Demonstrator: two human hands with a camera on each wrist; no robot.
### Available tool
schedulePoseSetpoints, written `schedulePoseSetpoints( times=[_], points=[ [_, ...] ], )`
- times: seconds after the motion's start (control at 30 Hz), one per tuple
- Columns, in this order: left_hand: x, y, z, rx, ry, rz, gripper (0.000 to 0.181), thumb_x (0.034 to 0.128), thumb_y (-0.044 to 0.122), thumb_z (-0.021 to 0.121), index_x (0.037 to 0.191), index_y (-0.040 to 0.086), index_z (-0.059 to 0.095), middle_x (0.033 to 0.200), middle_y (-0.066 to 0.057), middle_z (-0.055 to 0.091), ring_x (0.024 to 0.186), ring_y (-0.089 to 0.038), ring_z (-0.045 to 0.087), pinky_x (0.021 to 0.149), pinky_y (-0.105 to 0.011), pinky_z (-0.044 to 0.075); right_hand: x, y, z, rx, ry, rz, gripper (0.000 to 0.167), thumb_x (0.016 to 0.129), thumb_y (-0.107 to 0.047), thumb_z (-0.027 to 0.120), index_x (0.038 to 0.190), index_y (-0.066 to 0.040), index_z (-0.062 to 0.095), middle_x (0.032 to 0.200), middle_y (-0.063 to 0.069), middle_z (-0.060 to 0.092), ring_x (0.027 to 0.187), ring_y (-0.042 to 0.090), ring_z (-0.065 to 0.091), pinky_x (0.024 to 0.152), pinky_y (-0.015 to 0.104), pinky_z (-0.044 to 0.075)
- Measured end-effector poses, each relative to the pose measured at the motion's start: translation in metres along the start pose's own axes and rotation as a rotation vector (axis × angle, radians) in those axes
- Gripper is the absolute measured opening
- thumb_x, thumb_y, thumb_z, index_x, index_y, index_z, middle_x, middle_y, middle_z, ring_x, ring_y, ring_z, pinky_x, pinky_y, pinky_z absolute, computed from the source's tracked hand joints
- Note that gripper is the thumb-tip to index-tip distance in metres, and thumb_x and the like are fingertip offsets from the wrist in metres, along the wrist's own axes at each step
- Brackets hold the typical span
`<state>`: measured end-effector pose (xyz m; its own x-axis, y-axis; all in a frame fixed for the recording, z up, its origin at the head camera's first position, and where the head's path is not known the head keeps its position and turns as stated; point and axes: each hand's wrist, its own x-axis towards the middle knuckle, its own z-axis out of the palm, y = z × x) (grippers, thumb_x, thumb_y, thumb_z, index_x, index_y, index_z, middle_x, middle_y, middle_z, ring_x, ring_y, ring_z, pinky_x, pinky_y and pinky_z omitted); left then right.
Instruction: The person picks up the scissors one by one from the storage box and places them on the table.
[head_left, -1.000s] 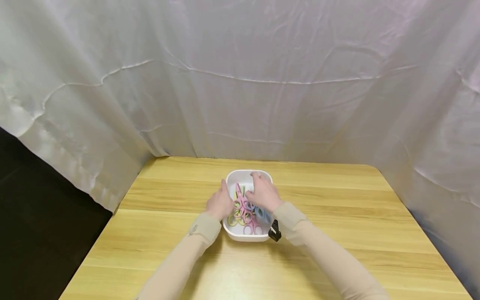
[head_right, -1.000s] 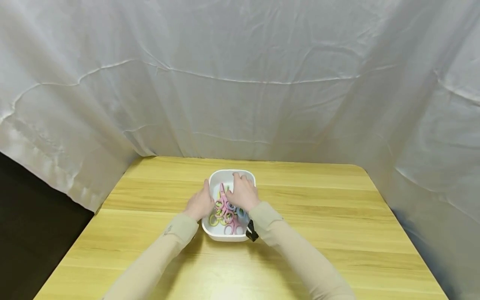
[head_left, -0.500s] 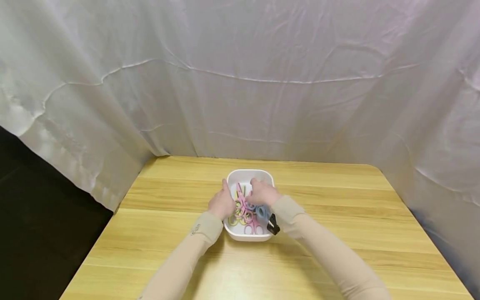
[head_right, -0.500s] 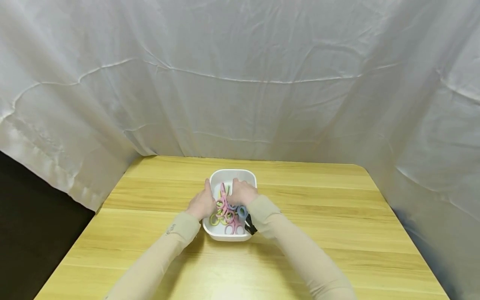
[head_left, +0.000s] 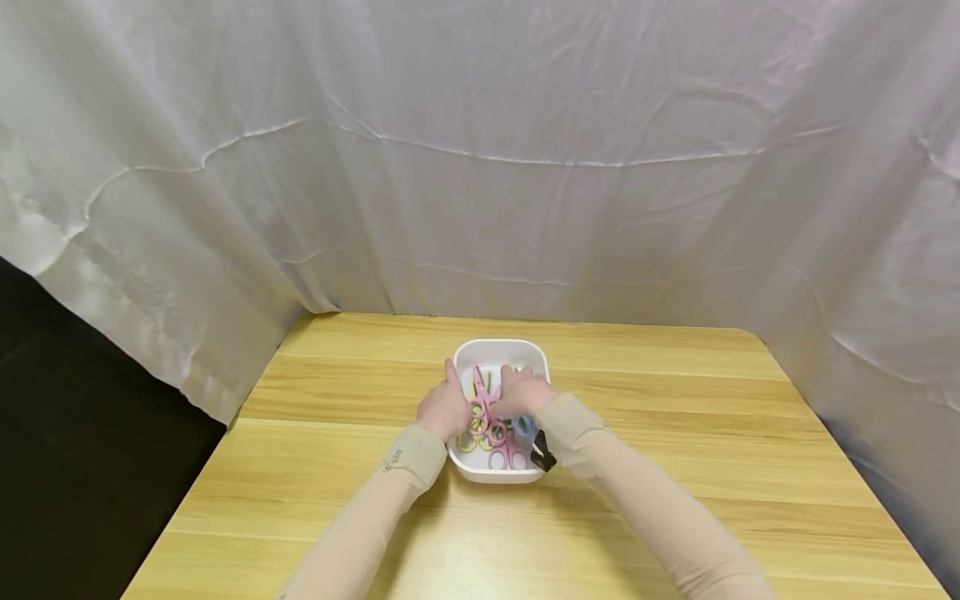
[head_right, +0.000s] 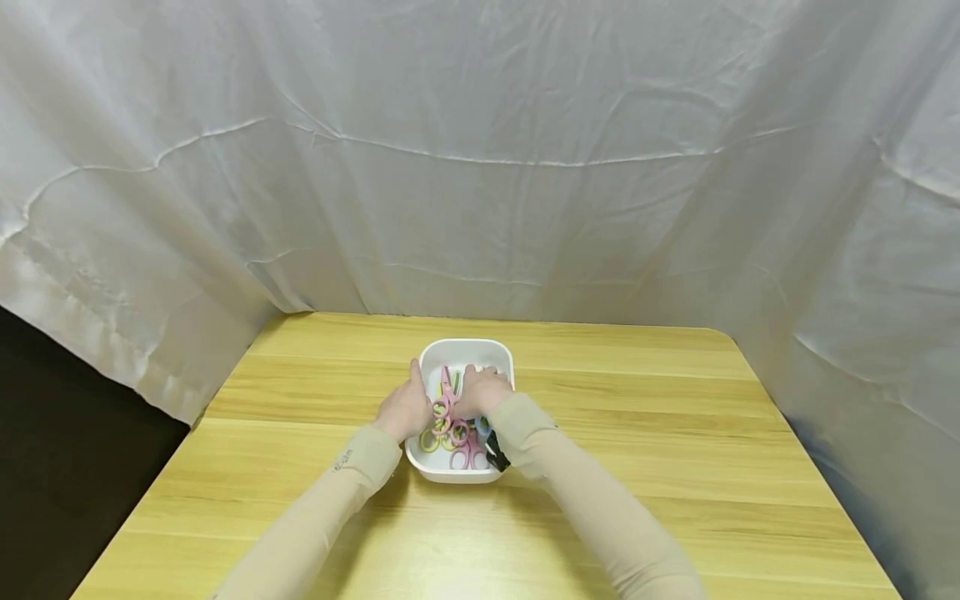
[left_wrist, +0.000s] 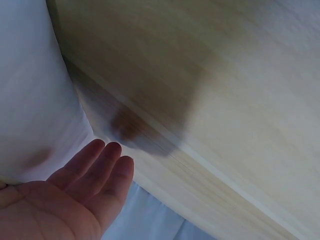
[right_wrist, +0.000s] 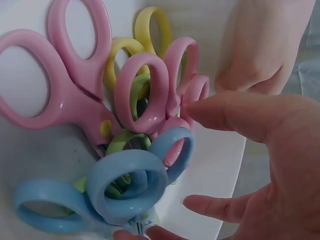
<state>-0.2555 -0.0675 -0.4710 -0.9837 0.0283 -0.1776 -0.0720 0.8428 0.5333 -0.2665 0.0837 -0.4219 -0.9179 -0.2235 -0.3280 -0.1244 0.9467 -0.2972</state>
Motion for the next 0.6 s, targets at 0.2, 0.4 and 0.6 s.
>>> schedulePoseSetpoints(
  times=[0.2,0.4,0.6],
  points=[
    [-0.0018,0.0014,-0.0014,0.005,-0.004,-0.001,0.099,0.0866,0.008,0.063,0.160,-0.001,-0.004,0.094,-0.016,0.068,0.063,-0.022,0.058,0.059,-0.033,0.053,-0.0018,-0.0001,-0.0001,0.000,-0.024,-0.005,0.064,0.076,-0.033,0.079,0.125,-0.002,0.052,0.118,0.024,0.059,0.109,0.038,0.058,0.098,0.051,0.053],
    [-0.0023,0.0023,-0.0025,0.011,-0.013,-0.005,0.098,0.0874,0.008,0.062,0.160,-0.001,-0.004,0.090,-0.014,0.066,0.063,-0.021,0.058,0.058,-0.032,0.052,-0.0024,0.0008,0.0001,0.005,-0.036,-0.010,0.065,0.075,-0.033,0.080,0.125,-0.002,0.052,0.115,0.021,0.060,0.107,0.035,0.058,0.097,0.050,0.054],
    [-0.0031,0.0030,-0.0029,0.003,-0.017,-0.010,0.098,0.0880,0.008,0.062,0.160,-0.001,-0.004,0.083,-0.012,0.064,0.062,-0.022,0.058,0.056,-0.033,0.052,-0.0021,0.0012,0.0005,-0.013,-0.069,-0.013,0.068,0.075,-0.030,0.081,0.128,-0.001,0.050,0.122,0.024,0.058,0.106,0.033,0.058,0.095,0.048,0.055]
  ],
)
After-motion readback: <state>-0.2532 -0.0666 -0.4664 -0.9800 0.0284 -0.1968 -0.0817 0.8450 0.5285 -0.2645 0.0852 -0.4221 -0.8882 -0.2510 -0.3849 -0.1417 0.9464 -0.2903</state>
